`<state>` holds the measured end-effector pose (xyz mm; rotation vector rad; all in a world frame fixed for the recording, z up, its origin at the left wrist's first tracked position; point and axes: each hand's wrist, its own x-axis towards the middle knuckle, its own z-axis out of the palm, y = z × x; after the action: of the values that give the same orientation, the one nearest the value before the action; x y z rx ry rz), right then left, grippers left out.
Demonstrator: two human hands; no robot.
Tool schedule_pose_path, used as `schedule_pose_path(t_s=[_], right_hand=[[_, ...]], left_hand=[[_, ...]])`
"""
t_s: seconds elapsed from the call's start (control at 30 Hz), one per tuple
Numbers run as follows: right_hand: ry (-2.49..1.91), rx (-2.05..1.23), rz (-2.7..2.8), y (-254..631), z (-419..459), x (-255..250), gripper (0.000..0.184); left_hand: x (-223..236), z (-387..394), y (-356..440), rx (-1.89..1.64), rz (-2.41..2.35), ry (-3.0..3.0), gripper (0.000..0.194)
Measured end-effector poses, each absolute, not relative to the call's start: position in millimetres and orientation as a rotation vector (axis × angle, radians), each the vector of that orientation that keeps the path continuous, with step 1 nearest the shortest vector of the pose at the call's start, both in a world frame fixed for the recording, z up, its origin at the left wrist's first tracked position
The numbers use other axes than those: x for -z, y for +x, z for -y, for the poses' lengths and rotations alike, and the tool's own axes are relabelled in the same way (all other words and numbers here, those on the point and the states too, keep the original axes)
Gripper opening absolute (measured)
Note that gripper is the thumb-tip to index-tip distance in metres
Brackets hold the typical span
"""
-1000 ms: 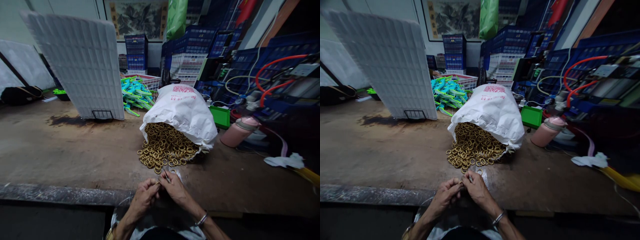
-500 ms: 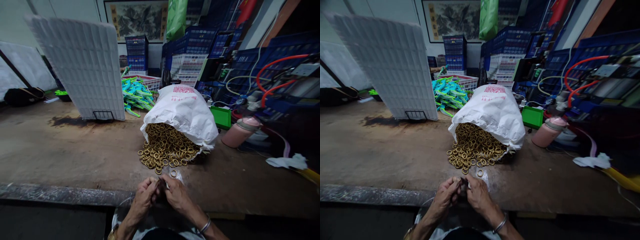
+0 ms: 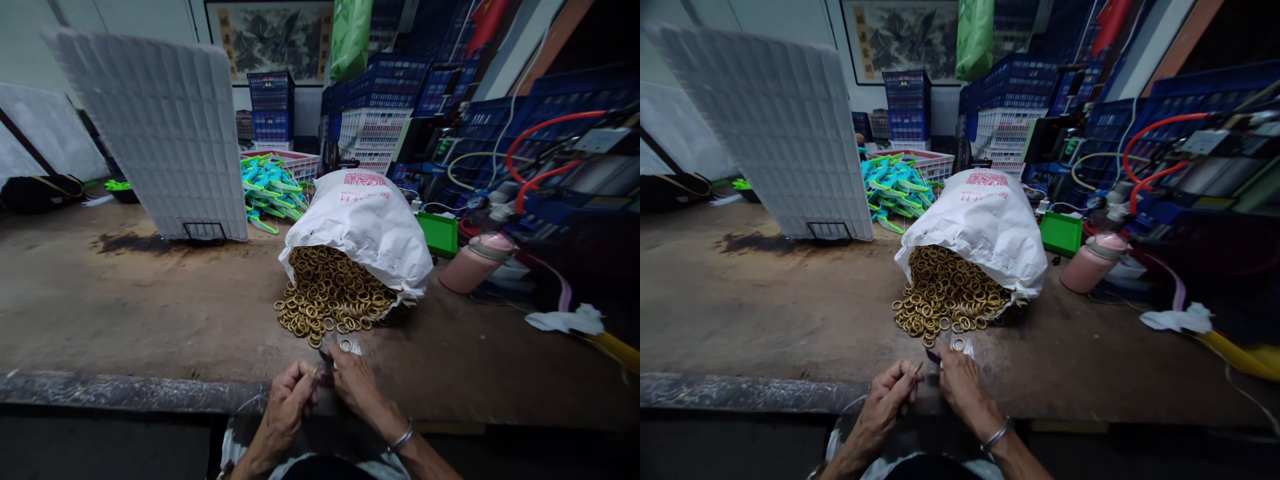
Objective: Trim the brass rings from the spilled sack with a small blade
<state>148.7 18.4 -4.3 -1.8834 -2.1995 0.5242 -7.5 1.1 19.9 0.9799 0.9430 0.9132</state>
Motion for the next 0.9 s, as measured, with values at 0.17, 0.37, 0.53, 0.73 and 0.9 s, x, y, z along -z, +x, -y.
schedule_pose_path(t_s=[0.17, 0.37, 0.53, 0.73, 0.9], right_hand=[[-2.018, -0.397, 1.938, 171, -29, 1, 0.022], [-2.034, -0.261, 1.857, 180, -33, 5, 0.013], [-2.046, -0.252, 1.902, 176, -33, 5, 0.014], [-2.048, -0.288, 1.862, 173, -32, 4, 0.013], [-1.943, -0.505, 1.788, 165, -29, 3, 0.011]], left_hand=[[-25, -1, -10, -0.887, -0.849, 0.738, 0.032], [-15, -4, -10, -0.884, -0.819, 0.604, 0.031], [-14, -4, -10, -0.908, -0.782, 0.601, 0.026], [-18, -5, -12, -0.867, -0.713, 0.465, 0.02], [-15, -7, -15, -0.819, -0.634, 0.296, 0.025]])
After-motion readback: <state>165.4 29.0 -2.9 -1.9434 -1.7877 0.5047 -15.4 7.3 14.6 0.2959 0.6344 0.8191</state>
